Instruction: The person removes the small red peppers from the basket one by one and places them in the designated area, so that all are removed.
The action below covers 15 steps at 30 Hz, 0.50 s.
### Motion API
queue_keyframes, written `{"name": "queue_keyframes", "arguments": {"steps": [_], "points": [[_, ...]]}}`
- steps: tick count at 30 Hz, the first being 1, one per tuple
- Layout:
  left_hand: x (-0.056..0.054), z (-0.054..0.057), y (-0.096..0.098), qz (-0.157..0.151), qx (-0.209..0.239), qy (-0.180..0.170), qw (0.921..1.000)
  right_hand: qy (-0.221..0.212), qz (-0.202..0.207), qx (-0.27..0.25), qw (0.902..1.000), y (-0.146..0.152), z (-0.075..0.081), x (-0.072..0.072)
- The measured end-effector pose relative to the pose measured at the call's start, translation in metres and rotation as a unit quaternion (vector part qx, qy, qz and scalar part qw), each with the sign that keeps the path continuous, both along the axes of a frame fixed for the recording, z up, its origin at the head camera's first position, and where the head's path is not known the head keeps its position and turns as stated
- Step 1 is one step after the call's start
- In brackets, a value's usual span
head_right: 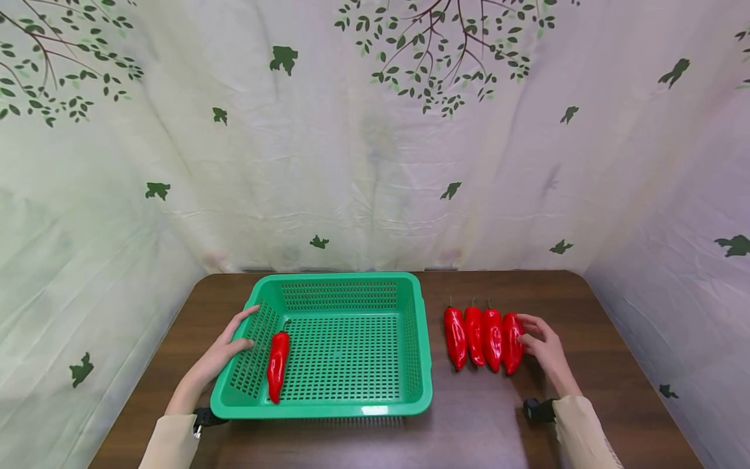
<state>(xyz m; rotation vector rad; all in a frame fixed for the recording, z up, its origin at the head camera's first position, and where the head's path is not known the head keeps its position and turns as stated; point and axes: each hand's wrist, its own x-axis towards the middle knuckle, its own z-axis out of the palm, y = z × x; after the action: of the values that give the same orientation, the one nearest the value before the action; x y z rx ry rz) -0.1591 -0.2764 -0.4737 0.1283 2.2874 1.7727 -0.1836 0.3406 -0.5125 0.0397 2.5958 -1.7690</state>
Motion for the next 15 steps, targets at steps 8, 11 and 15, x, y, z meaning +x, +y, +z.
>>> {"name": "queue_keyframes", "arguments": {"steps": [8,11,15], "points": [[0.0003,-0.0006,-0.0008,-0.001,0.01,0.0,1.0,0.019,-0.007,0.005,0.9998,-0.0022,0.0051,0.0013],[0.0,-0.0012,-0.0006,0.0,0.011,0.0,0.9999,0.026,-0.013,0.007,0.9996,-0.0031,0.0058,0.0011],[-0.0001,-0.0016,-0.0004,0.002,0.007,-0.001,1.0,0.034,-0.019,0.008,0.9992,-0.0024,0.0064,0.0001]]}}
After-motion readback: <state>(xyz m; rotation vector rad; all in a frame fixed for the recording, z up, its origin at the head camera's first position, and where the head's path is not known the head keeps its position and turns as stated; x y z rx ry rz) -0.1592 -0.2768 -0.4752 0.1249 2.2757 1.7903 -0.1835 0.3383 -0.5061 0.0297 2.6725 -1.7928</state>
